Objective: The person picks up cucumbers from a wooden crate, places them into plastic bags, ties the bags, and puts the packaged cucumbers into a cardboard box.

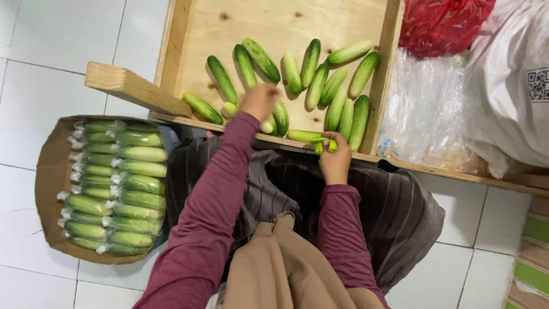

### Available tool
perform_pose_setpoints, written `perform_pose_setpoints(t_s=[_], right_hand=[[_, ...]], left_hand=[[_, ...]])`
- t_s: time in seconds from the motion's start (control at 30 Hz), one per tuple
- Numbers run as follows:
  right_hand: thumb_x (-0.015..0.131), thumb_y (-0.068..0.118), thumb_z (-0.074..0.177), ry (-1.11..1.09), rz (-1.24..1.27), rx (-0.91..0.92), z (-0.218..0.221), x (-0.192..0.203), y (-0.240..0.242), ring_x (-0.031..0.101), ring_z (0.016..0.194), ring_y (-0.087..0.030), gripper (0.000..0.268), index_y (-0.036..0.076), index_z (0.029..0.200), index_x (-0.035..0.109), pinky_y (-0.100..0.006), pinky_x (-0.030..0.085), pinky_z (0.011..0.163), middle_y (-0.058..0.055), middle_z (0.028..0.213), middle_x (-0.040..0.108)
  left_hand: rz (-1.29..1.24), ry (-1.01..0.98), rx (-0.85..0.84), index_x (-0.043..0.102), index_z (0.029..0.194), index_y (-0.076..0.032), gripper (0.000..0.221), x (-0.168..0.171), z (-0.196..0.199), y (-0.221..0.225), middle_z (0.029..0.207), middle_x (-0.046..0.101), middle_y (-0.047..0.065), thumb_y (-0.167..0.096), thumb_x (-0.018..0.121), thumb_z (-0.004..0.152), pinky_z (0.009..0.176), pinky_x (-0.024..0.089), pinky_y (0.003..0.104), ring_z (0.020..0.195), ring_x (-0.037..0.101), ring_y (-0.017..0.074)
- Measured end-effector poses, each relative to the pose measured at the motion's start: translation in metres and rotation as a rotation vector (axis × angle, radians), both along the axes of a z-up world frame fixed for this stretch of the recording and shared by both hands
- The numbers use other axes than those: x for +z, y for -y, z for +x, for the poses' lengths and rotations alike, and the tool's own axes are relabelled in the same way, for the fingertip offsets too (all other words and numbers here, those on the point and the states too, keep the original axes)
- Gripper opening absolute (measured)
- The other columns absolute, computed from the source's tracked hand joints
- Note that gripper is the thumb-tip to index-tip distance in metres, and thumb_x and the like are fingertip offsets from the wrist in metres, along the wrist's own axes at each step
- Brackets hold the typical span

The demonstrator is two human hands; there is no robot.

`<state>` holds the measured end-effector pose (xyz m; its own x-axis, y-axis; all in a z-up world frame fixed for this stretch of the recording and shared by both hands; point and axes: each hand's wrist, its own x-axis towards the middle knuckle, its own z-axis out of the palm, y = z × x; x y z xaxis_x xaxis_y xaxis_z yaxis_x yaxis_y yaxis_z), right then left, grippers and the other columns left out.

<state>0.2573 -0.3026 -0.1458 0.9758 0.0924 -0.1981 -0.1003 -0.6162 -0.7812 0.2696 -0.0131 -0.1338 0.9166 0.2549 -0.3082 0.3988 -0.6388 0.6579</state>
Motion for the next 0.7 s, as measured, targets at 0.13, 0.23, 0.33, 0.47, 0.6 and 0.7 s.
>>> perform_pose_setpoints(t_s=[0.13, 0.23, 0.33, 0.47, 0.6, 0.7], right_hand=[[0.059, 0.004, 0.101, -0.036, 0.090, -0.090, 0.000, 0.025, -0.008, 0.070, 0.100, -0.027, 0.024, 0.019, 0.108, 0.075, -0.043, 0.053, 0.094, -0.008, 0.108, 0.073], [0.060, 0.004, 0.101, -0.065, 0.108, -0.111, 0.001, 0.019, -0.007, 0.068, 0.105, -0.029, 0.022, 0.017, 0.107, 0.076, -0.044, 0.053, 0.092, -0.010, 0.111, 0.071], [0.062, 0.005, 0.100, -0.068, 0.105, -0.110, 0.000, 0.017, -0.006, 0.067, 0.106, -0.027, 0.021, 0.018, 0.108, 0.076, -0.042, 0.053, 0.092, -0.009, 0.111, 0.071], [0.064, 0.004, 0.099, -0.062, 0.141, -0.088, -0.003, 0.023, -0.008, 0.065, 0.100, -0.023, 0.018, 0.014, 0.108, 0.076, -0.039, 0.054, 0.088, -0.011, 0.105, 0.070], [0.063, 0.002, 0.097, -0.070, 0.178, -0.072, 0.001, 0.022, -0.010, 0.062, 0.090, -0.018, 0.020, 0.010, 0.109, 0.076, -0.034, 0.054, 0.081, -0.011, 0.097, 0.070], [0.065, 0.003, 0.097, -0.065, 0.173, -0.078, -0.002, 0.027, -0.010, 0.064, 0.087, -0.018, 0.019, 0.012, 0.107, 0.077, -0.033, 0.055, 0.079, -0.011, 0.095, 0.071]], left_hand=[[0.298, -0.265, 0.204, 0.078, 0.108, -0.031, 0.027, -0.056, 0.010, -0.052, 0.109, 0.075, 0.001, -0.033, 0.071, 0.082, 0.090, 0.057, 0.048, 0.110, 0.070, 0.0273], [0.304, -0.438, 0.232, 0.075, 0.117, -0.019, 0.037, -0.040, 0.002, -0.038, 0.118, 0.072, 0.010, -0.032, 0.064, 0.084, 0.092, 0.055, 0.057, 0.119, 0.065, 0.0348], [0.189, -0.525, 0.377, 0.063, 0.135, -0.016, 0.048, -0.035, -0.001, -0.024, 0.150, 0.044, 0.013, -0.037, 0.058, 0.092, 0.105, 0.045, 0.063, 0.147, 0.025, 0.0364], [0.176, -0.410, 0.737, 0.048, 0.138, -0.003, 0.045, -0.070, -0.006, -0.043, 0.132, 0.053, 0.021, -0.020, 0.054, 0.096, 0.097, 0.052, 0.057, 0.130, 0.050, 0.0419], [0.016, -0.563, 0.575, 0.025, 0.150, 0.002, 0.073, -0.024, -0.013, -0.038, 0.140, 0.041, 0.026, -0.018, 0.065, 0.092, 0.107, 0.047, 0.059, 0.134, 0.048, 0.0472], [0.048, -0.584, 0.447, 0.042, 0.142, 0.006, 0.077, -0.026, -0.017, -0.043, 0.140, 0.041, 0.024, -0.018, 0.080, 0.080, 0.109, 0.046, 0.055, 0.135, 0.049, 0.0457]])
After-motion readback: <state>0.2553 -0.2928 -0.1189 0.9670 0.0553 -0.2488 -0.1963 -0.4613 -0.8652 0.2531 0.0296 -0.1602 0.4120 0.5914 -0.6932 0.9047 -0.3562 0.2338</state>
